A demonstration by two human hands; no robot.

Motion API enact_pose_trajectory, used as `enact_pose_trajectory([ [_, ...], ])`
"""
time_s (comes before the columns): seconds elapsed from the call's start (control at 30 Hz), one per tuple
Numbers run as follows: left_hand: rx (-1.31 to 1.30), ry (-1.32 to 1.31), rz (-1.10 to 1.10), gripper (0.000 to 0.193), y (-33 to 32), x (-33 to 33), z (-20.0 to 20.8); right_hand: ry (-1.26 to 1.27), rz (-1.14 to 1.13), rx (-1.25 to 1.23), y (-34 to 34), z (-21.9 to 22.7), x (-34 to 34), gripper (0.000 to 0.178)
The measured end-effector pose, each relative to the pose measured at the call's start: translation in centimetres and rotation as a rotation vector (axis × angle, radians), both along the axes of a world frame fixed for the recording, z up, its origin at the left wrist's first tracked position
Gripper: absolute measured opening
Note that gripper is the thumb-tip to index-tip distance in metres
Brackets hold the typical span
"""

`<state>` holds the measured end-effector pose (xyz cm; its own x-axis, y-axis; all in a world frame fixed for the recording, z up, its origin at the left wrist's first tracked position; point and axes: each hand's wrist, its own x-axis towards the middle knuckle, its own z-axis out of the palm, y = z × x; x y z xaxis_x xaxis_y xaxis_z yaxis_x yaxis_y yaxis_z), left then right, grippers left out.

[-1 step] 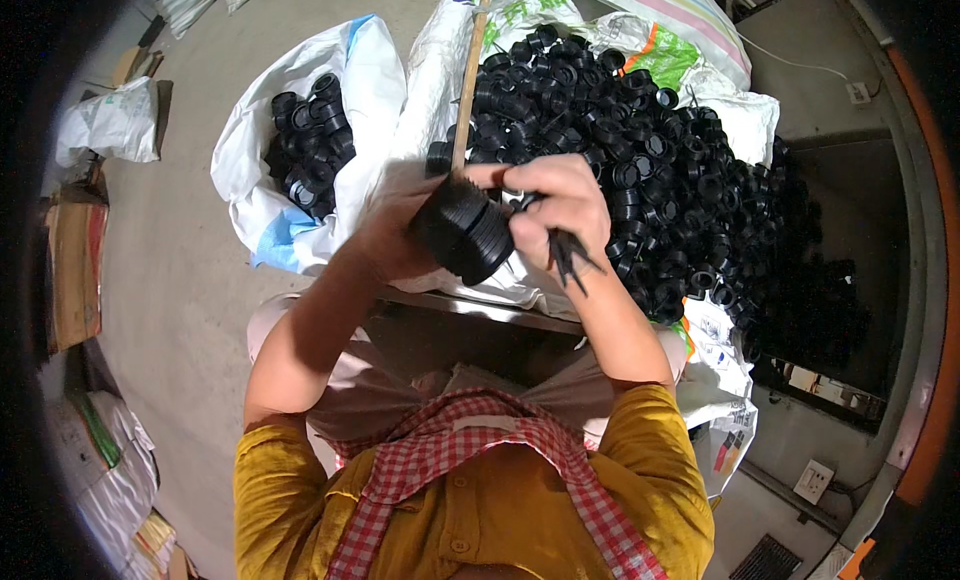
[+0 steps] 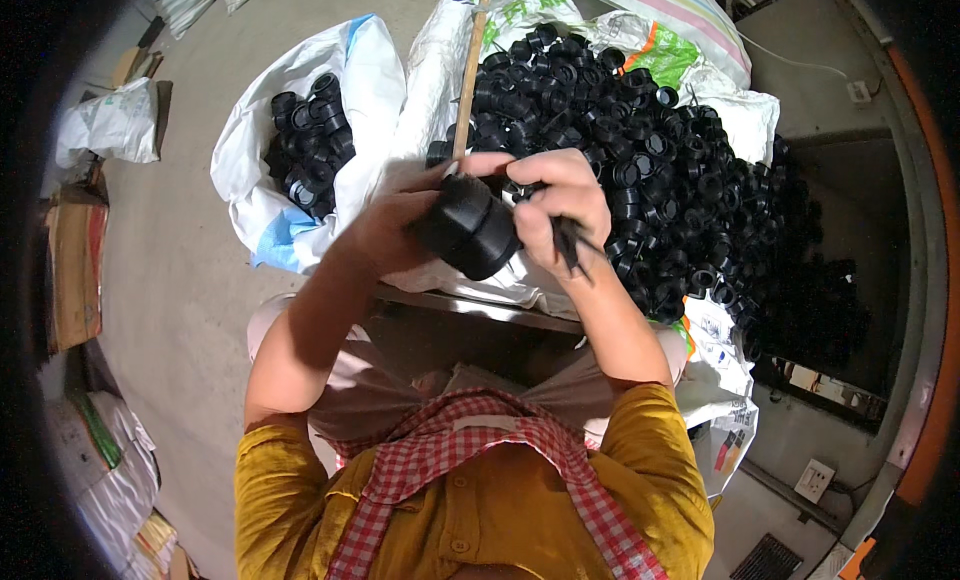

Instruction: The person sits on the floor and repeatedly picks up black plastic components from a pile, presses them together by hand, and places the assembled units into a white sack. The process continues with consistent hand movements and no tools used.

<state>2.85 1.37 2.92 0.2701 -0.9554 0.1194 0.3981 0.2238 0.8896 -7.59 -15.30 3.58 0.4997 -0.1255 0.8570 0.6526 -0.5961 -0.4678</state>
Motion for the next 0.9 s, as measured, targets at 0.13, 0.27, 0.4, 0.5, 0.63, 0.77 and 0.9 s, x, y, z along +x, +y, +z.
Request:
enact_pose_trajectory([
  [0.13,0.114,-0.473,0.301,0.062,-0.7,-0.1,0.6,0.427,-0.206,0.542,2.3,-2.4,0.2,0.017],
  [0.27,0.158,-1.484,0.775,0.050,-1.4,-1.5,0.5,0.558,-0.598,0.631,-1.7,-8.4,3.1,0.009],
  [0.4,0.556,-1.617,0.958,0.066,1.0,3.7,0.9,1.300,-0.876,-0.056,-8.4,-16.7,-0.9,0.022],
  [0.5,0.845,-1.688,1.073,0.087,1.8,5.2,1.0,1.630,-0.410,-0.337,-5.3,-20.7,-4.1,0.042],
  [0.63,0.730,-1.556,0.813,0.077,0.2,3.7,0.9,1.782,-0.541,-0.473,-3.4,-24.5,-6.4,0.035],
  [0.77,0.621,-1.071,0.599,0.062,-0.1,2.6,-1.2,1.513,-0.681,-0.102,-2.6,-20.3,-6.2,0.028],
  [0.9,0.596,-0.566,0.462,0.056,-2.5,0.3,-3.8,0.922,-0.427,0.251,2.9,-10.3,-4.4,0.016],
])
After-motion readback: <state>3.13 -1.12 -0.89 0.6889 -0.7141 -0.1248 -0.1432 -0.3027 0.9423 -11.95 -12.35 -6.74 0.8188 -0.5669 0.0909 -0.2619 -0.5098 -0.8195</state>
